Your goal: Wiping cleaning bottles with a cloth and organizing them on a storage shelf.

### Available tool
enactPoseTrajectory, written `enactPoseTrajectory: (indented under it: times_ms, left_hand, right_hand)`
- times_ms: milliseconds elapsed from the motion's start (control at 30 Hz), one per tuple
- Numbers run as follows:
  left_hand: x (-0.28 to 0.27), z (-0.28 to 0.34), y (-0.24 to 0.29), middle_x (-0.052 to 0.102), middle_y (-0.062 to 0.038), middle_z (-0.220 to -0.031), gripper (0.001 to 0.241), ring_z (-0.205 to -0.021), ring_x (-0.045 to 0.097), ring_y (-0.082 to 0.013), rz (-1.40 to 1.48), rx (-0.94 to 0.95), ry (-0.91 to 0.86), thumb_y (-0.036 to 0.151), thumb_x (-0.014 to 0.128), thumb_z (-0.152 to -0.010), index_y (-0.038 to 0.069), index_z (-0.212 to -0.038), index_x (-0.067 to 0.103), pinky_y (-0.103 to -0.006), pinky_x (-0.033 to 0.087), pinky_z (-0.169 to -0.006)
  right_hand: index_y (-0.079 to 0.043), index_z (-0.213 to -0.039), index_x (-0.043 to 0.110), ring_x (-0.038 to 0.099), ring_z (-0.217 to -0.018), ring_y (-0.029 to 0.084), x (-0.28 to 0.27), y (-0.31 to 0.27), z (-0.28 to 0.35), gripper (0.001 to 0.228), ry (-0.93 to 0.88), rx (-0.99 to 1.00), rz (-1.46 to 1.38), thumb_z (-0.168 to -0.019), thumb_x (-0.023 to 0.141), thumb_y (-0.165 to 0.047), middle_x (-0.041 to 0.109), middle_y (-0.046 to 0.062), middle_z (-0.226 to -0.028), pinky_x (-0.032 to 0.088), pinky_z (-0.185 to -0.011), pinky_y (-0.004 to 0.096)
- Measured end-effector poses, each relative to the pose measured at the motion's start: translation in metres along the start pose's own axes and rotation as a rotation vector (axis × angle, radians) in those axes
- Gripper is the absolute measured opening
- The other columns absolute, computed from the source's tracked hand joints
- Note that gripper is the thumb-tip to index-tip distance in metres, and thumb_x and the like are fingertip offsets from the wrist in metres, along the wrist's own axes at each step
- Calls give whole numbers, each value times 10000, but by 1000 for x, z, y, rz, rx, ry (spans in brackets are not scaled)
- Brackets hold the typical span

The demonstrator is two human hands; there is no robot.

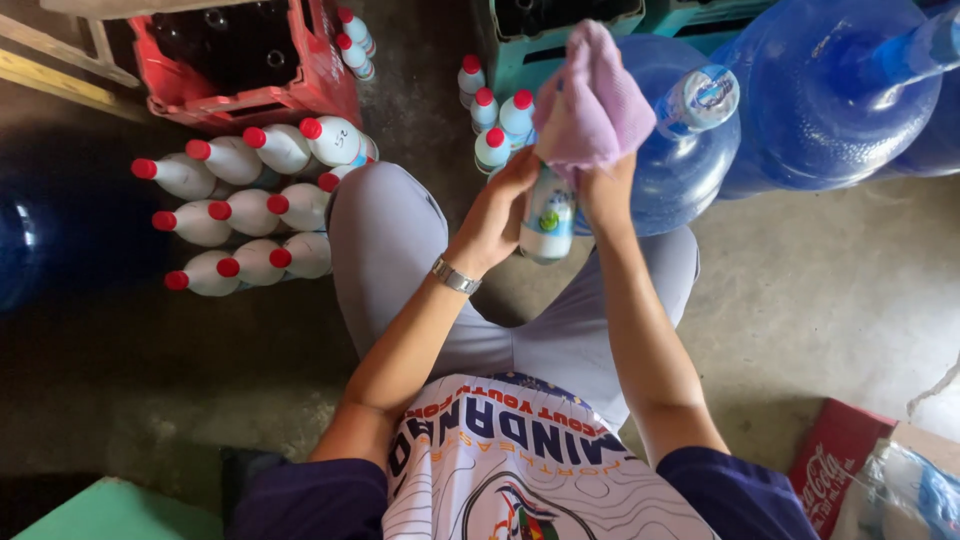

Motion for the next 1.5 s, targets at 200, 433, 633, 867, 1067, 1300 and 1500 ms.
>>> enactPoseTrajectory:
  times_ms: [200,433,633,867,1067,1300,1500]
  left_hand:
    - [-39,-17,29,622,-36,-1248,343,-1141,609,-147,-313,407,137,314,500,-1104,74,-1342,555,-327,495,-1020]
    - [-88,-10,-11,647,-104,-1043,426,-966,620,-207,-81,69,500,432,408,-1105,60,-1102,616,-340,509,-869]
    - [32,42,42,579,-157,-1382,474,-1267,584,-249,-1077,663,201,277,483,-1099,12,-1491,499,-367,460,-1112]
    - [7,38,55,442,-153,-1500,593,-1382,481,-263,-1018,775,316,309,561,-1109,57,-1581,306,-402,420,-1157]
    - [-50,6,48,589,-118,-1305,492,-1165,601,-214,-61,393,163,371,503,-1117,58,-1494,458,-386,500,-1029]
    - [-44,14,3,643,-38,-1306,456,-1194,593,-147,-352,167,-6,252,648,-1048,49,-1442,540,-339,482,-1047]
    - [-31,8,-7,653,-13,-1201,459,-1087,619,-173,-36,46,83,347,613,-1007,114,-1396,541,-372,533,-922]
  right_hand:
    - [35,-1514,504,593,-1374,251,87,-68,56,608,-100,-305,630,-984,734,-155,567,199,-1501,494,-1171,366]
    - [29,-1555,459,593,-1398,225,67,-49,60,614,18,-233,578,-1019,690,-163,579,165,-1548,453,-1192,310]
    - [31,-1475,446,571,-1289,173,31,-33,36,547,76,-236,129,-970,607,-107,577,96,-1423,468,-1119,310]
    - [17,-1489,506,637,-1218,170,61,-47,64,486,44,-214,412,-1066,621,-195,659,104,-1362,527,-1061,320]
    - [-24,-1642,206,492,-1433,209,101,-41,113,800,-133,-181,206,-1014,695,-96,387,165,-1628,376,-1231,327]
    - [14,-1551,464,601,-1338,196,39,-50,30,536,19,-374,598,-1069,619,-163,606,155,-1503,479,-1158,320]
    - [59,-1308,647,685,-1109,188,29,-42,20,361,59,-216,326,-1013,622,-149,727,129,-1238,563,-977,339]
Point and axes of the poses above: each hand's wrist, its own z-axis away from the middle knuckle, its own x-axis out of the palm, y = z × x, the point moved 10 cm from there along -z, towards the middle knuckle
